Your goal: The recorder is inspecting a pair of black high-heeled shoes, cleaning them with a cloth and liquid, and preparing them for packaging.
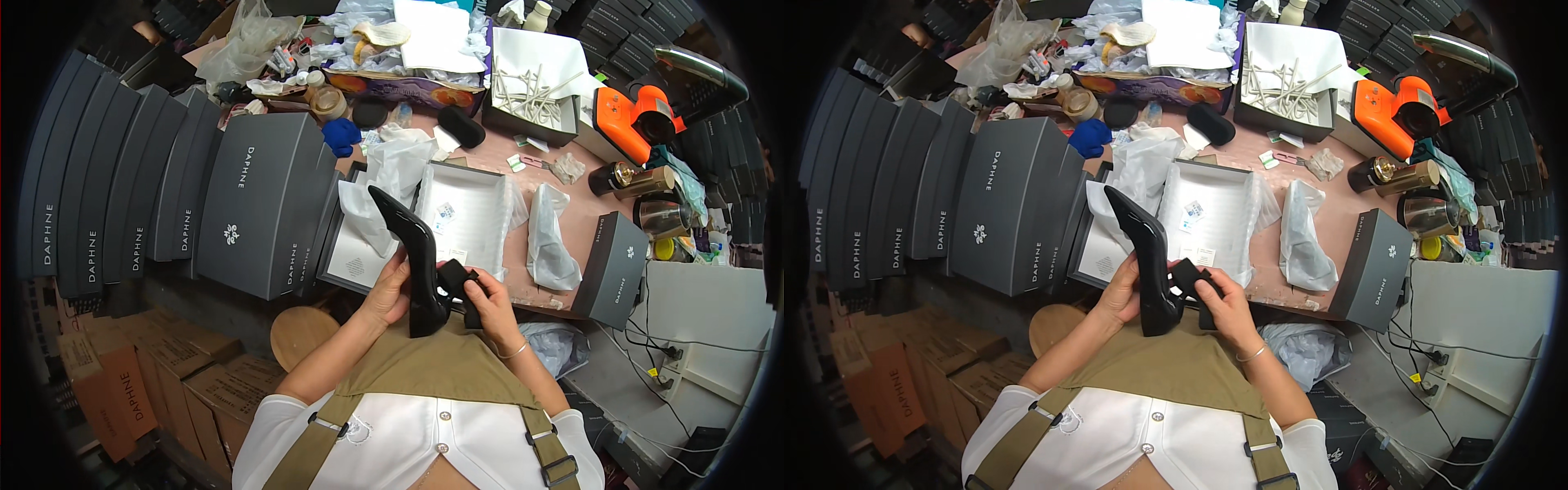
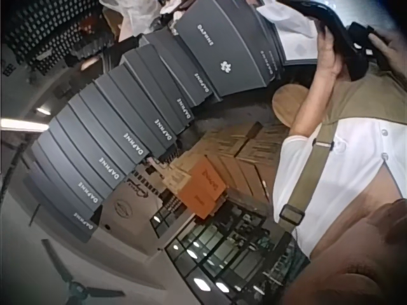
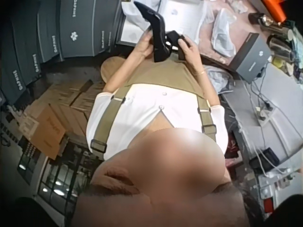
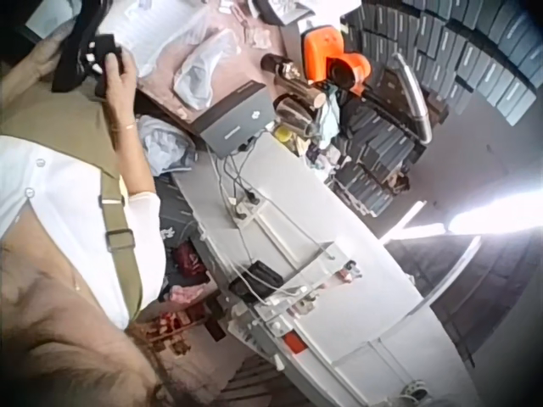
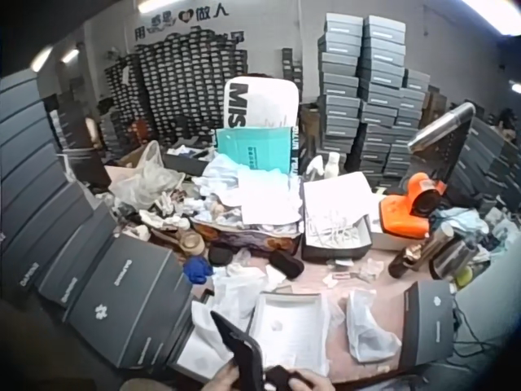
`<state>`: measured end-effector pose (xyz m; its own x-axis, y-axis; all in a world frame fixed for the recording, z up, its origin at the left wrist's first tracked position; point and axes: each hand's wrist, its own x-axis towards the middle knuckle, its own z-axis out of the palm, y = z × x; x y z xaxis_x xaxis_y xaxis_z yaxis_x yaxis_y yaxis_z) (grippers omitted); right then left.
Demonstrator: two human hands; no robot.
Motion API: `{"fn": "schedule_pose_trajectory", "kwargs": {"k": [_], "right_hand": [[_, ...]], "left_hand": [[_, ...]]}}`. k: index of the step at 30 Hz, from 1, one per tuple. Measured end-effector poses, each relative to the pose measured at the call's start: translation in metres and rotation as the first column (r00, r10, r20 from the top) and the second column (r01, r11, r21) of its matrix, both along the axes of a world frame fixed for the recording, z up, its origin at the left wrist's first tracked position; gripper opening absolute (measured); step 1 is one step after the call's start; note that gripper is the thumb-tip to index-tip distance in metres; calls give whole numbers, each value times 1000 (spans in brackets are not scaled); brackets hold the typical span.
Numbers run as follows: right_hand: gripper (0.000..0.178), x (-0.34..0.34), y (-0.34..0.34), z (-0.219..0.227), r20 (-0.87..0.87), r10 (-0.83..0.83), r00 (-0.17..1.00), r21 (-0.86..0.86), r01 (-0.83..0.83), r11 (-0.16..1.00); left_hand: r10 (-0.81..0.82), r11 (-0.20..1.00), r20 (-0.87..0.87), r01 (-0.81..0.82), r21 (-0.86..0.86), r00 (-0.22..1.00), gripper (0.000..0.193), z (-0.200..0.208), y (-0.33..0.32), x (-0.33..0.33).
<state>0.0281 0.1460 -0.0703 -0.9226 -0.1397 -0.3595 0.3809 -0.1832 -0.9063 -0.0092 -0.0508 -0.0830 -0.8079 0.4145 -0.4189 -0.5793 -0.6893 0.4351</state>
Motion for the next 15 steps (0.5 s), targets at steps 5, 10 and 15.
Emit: {"fn": "schedule_pose_trajectory", "kwargs": {"k": [5, 10, 15], "right_hand": [[34, 26, 25, 7, -88, -371, 925, 113, 379, 919], [31, 4, -10, 57, -519, 553, 652, 759, 54, 649], [11, -60, -17, 20, -546, 415, 728, 814, 344, 467]], "left_hand": [[-54, 998, 37, 52, 40, 998, 51, -25, 1, 8], [10, 1000, 85, -8, -24, 996, 46, -14, 18, 12], [-149, 982, 87, 158, -107, 985, 53, -27, 26, 26]]}}
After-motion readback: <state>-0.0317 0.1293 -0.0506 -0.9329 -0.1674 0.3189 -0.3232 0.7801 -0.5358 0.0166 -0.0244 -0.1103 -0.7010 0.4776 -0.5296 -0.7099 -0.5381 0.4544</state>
